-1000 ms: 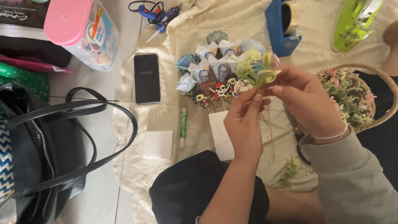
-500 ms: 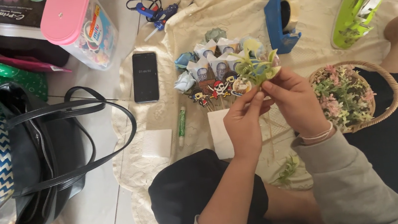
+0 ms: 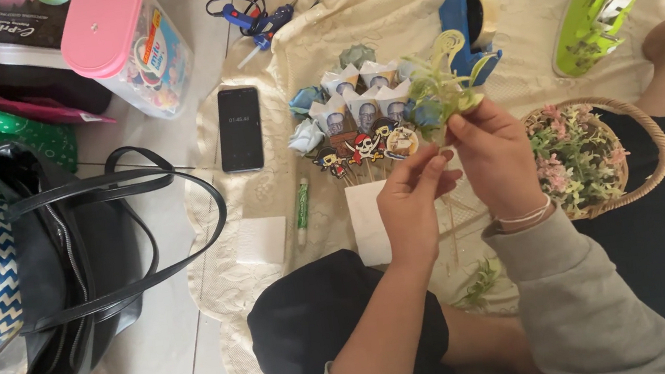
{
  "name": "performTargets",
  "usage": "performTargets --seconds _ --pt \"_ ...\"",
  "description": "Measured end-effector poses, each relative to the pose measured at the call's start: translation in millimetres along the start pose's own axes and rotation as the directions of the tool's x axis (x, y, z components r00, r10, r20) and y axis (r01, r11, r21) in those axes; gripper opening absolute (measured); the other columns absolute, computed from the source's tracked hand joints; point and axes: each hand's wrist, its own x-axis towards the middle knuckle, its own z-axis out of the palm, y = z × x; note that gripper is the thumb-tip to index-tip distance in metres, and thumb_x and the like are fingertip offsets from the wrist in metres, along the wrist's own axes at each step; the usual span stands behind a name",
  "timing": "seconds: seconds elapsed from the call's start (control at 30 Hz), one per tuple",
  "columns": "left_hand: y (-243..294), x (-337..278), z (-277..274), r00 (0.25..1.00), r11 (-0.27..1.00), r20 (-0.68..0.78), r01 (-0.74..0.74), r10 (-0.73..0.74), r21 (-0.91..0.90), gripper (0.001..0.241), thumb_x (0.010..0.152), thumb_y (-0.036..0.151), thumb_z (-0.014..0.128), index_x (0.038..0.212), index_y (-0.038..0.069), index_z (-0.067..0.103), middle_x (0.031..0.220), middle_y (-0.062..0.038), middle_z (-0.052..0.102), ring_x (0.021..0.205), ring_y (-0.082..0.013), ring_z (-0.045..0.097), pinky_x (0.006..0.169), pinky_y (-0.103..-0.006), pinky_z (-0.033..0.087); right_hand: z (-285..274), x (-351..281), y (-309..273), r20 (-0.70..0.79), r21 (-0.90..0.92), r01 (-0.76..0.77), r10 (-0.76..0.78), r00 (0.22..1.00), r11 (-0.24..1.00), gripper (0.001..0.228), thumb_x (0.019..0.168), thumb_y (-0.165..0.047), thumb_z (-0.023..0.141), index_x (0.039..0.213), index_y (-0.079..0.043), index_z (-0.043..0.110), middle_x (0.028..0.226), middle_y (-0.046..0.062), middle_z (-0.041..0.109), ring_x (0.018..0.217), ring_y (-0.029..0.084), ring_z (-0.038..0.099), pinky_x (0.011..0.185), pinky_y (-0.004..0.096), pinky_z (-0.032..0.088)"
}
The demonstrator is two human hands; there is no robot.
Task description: Arranging artificial flowers and decorative elements to create a bouquet
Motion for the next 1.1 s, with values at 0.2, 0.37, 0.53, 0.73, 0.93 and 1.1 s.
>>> performTargets --seconds 0.2,0.37,0.53,0.73,0.93,1.1 --pt "-2.8 2.7 0.7 1.000 0.996 0.003 0.011 -0.011 -0.093 0.014 0.100 0.015 0.070 0.111 0.008 0.075 0.086 -0.015 0.075 0.051 -0.0133 0.064 0.042 -0.0154 0.037 13.1 1.5 -5.8 0.034 0.031 0.043 -0.044 0.998 0.999 0.012 0.098 0.003 0.064 0.111 0.003 0.066 0.098 0.009 0.066 0.085 0.014 0.064 0.080 0.025 0.053" --pt "-3.1 6.1 -2.8 1.000 0.999 -0.029 0.003 -0.004 -0.045 0.013 0.097 0.014 0.074 0.107 0.007 0.076 0.082 -0.015 0.075 0.043 -0.0107 0.056 0.040 -0.0172 0.032 21.8 -2.4 -7.3 0.033 0.071 0.050 -0.052 0.998 0.996 0.010 0.099 0.004 0.063 0.108 0.003 0.066 0.097 0.010 0.066 0.082 0.013 0.064 0.081 0.026 0.054" --pt "-7.1 9.6 -5.3 0.994 0.983 -0.023 0.102 -0.106 -0.152 0.015 0.099 0.019 0.072 0.105 0.006 0.075 0.078 -0.016 0.073 0.040 -0.0118 0.052 0.037 -0.0174 0.027 16.0 -2.1 5.9 0.030 0.142 0.055 -0.060 0.998 0.988 0.009 0.098 0.005 0.063 0.106 0.003 0.063 0.092 0.013 0.066 0.075 0.017 0.067 0.071 0.025 0.058" --pt "1.1 7.0 -0.3 0.995 0.992 -0.078 0.053 -0.063 -0.115 0.016 0.096 0.017 0.074 0.108 0.006 0.075 0.082 -0.017 0.075 0.044 -0.0132 0.057 0.042 -0.0174 0.032 17.7 1.2 12.5 0.029 0.113 0.030 -0.034 0.999 0.993 0.010 0.100 0.004 0.060 0.108 0.001 0.065 0.098 0.011 0.069 0.082 0.016 0.069 0.079 0.029 0.060" --pt "1.1 11.9 -9.1 0.992 0.998 -0.120 -0.048 0.043 -0.031 0.015 0.095 0.012 0.075 0.108 0.005 0.076 0.080 -0.017 0.076 0.043 -0.0121 0.054 0.043 -0.0184 0.037 2.0 19.4 2.8 0.095 -0.156 -0.062 0.077 0.992 0.986 0.019 0.090 0.008 0.070 0.108 0.001 0.068 0.098 0.011 0.070 0.088 0.017 0.069 0.086 0.034 0.060" --pt "-0.8 17.7 -9.3 0.990 0.997 -0.131 -0.067 0.061 -0.041 0.014 0.094 0.010 0.075 0.107 0.004 0.077 0.079 -0.018 0.076 0.041 -0.0113 0.052 0.042 -0.0192 0.039 -137.3 122.5 59.0 -0.133 -0.577 -0.140 0.077 0.988 0.805 0.022 0.095 0.001 0.068 0.116 -0.006 0.072 0.088 0.005 0.063 0.072 0.013 0.065 0.070 0.028 0.062"
